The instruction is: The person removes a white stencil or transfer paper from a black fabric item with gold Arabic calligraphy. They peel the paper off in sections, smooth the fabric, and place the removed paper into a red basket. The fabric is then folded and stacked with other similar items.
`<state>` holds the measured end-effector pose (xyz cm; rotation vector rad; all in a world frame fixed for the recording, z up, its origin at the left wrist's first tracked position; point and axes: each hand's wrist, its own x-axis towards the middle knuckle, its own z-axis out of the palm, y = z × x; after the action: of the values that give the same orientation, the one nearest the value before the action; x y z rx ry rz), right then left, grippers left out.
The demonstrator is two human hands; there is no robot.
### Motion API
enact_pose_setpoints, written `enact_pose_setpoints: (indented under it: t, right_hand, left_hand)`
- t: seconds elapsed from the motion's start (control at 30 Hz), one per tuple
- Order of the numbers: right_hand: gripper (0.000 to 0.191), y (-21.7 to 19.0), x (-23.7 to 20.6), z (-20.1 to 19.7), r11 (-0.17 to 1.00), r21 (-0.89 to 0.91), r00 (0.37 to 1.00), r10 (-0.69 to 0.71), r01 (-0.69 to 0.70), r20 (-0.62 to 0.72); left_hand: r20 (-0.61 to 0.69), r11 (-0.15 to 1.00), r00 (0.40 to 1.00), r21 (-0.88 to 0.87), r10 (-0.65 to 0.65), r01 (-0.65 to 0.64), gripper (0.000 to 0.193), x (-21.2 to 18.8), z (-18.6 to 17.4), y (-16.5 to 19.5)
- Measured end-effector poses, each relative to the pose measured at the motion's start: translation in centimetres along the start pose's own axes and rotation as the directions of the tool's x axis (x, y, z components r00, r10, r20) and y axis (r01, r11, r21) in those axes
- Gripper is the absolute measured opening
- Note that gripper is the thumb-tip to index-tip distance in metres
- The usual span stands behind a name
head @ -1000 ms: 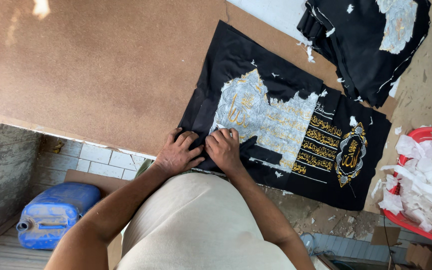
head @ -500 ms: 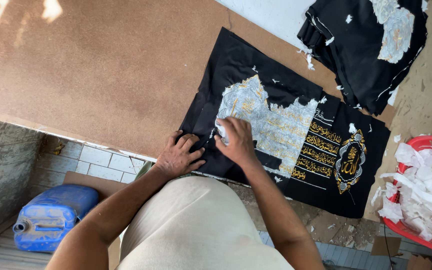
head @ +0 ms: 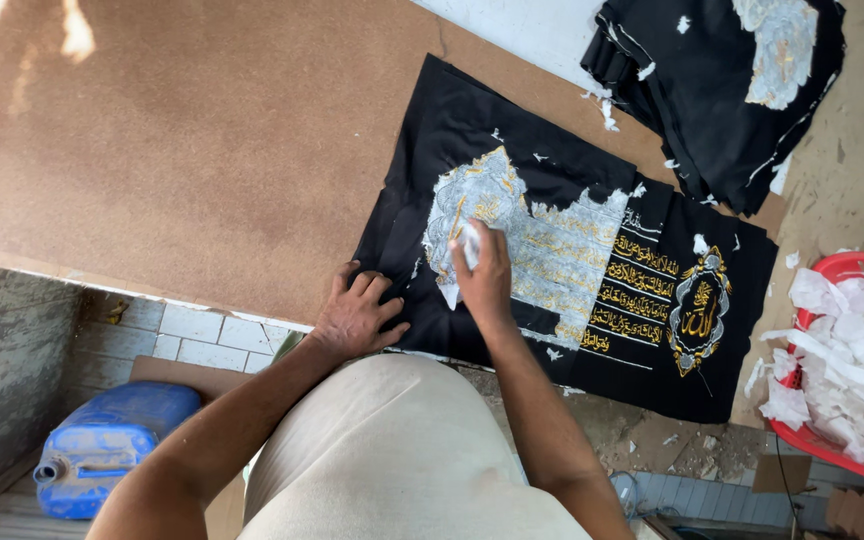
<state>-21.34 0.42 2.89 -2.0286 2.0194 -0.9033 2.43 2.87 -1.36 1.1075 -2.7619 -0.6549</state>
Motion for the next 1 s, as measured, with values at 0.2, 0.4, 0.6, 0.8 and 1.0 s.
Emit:
enact_pose_setpoints:
  t: [0.2, 0.4, 0.6, 0.8, 1.0]
  right_hand:
    - [0.041, -2.2, -4.9, 0.0, 0.977, -0.205, 0.997, -0.046, 0.058, 0.064]
    - [0.015, 6.6, -6.4, -2.0, 0.915, -0.251, 0.933, 0.25, -0.315, -0.258]
    - [0.018, 13.9, -8.0, -10.4, 0.841, -0.298, 0.877, 0.356, -0.452, -0.324]
    - [0.022, 7.9, -4.8, -4.8, 0.922, 0.013, 0.92, 0.388, -0.388, -0.049]
    - [0.041, 1.1, 0.4, 1.4, 1.0, -0.008, 0.981, -0.014, 0.016, 0.194]
  left_hand:
    - [-0.114, 0.99, 0.993, 0.143, -0.001, 0.018, 0.072, 3.1, 0.5, 0.1]
    - [0.063, 0.977, 0.996, 0.21, -0.058, 0.043, 0.083, 4.4, 0.4, 0.5]
    - [0.15, 0.981, 0.986, 0.188, -0.078, 0.049, 0.087, 5.5, -0.7, 1.1]
    - [-0.053, 0.982, 0.993, 0.154, -0.106, 0.113, 0.091, 7.2, -0.1, 0.2]
    - [-0.077, 0.988, 0.988, 0.069, -0.136, 0.141, 0.097, 7.4, 0.4, -0.6]
